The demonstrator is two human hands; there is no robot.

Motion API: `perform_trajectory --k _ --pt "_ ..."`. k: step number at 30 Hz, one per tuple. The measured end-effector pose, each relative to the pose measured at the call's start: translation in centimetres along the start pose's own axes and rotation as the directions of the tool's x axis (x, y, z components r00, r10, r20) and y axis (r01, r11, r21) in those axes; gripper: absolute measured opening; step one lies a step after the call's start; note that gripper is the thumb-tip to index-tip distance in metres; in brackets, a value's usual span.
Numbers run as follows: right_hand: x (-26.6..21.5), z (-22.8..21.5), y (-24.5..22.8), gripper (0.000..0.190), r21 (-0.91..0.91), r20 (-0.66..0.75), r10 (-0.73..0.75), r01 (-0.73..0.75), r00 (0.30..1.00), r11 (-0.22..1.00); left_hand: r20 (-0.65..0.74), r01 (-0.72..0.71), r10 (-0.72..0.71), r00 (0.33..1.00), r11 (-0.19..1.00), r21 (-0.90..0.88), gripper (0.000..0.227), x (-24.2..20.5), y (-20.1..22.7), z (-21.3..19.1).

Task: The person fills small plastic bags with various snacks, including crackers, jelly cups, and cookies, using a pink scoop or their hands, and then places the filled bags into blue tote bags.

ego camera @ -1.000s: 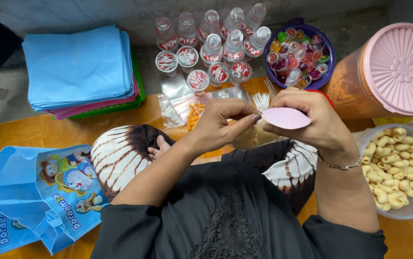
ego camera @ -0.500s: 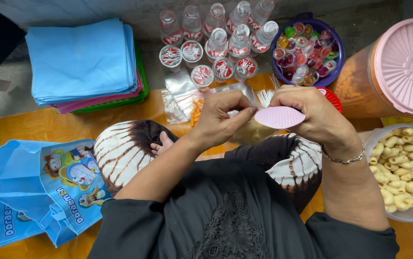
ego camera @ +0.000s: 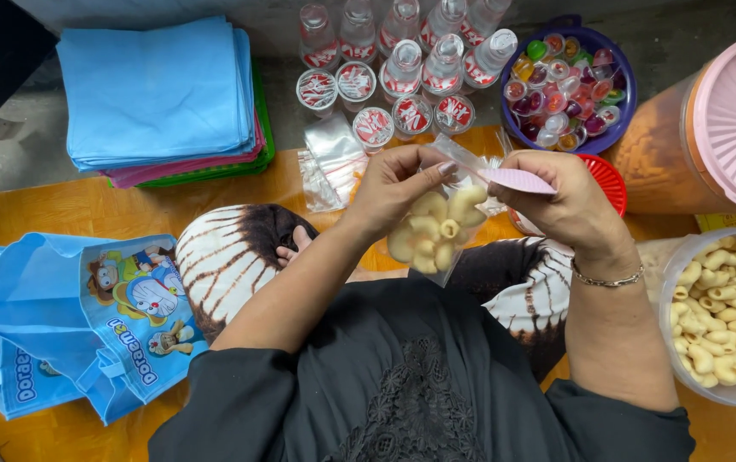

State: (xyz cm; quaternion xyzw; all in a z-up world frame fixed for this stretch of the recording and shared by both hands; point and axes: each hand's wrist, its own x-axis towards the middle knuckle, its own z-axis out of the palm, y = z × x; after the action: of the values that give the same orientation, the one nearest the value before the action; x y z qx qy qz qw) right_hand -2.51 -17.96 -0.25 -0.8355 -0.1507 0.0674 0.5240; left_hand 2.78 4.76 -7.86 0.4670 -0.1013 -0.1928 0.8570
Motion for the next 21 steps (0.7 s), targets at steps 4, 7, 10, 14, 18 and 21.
perform_trajectory --k 4,7,10,14,18,21 --pt "1.1 0.3 -0.7 0.014 0.078 0.004 0.021 -0.021 1.000 0.997 -0.034 -0.065 0.069 0.997 0.991 0.115 0.011 -0.7 2.0 0.5" --pt "2.1 1.2 -0.8 0.018 0.097 -0.020 0.044 -0.042 0.999 0.994 -0.086 -0.111 0.129 0.988 0.976 0.190 0.009 -0.7 2.7 0.0" --pt "3.0 2.4 0.9 0.018 0.108 -0.061 0.105 -0.099 0.993 0.989 -0.235 -0.072 0.100 0.967 0.990 0.124 0.013 -0.8 1.2 -1.3" --pt "4.8 5.1 2.5 0.020 0.250 -0.246 0.207 -0.144 0.947 0.957 -0.428 -0.097 0.118 0.896 0.993 0.071 0.017 0.3 -4.7 -5.6" --pt "5.3 8.1 7.7 0.018 0.525 -0.360 0.383 -0.154 0.851 0.837 -0.470 -0.063 0.151 0.869 0.978 0.196 0.015 0.0 -6.7 -6.6" --pt "5.1 8.6 9.5 0.017 0.382 -0.356 0.374 -0.232 0.857 0.895 -0.491 0.044 0.007 0.871 0.995 0.092 0.008 -0.6 -7.4 -6.4"
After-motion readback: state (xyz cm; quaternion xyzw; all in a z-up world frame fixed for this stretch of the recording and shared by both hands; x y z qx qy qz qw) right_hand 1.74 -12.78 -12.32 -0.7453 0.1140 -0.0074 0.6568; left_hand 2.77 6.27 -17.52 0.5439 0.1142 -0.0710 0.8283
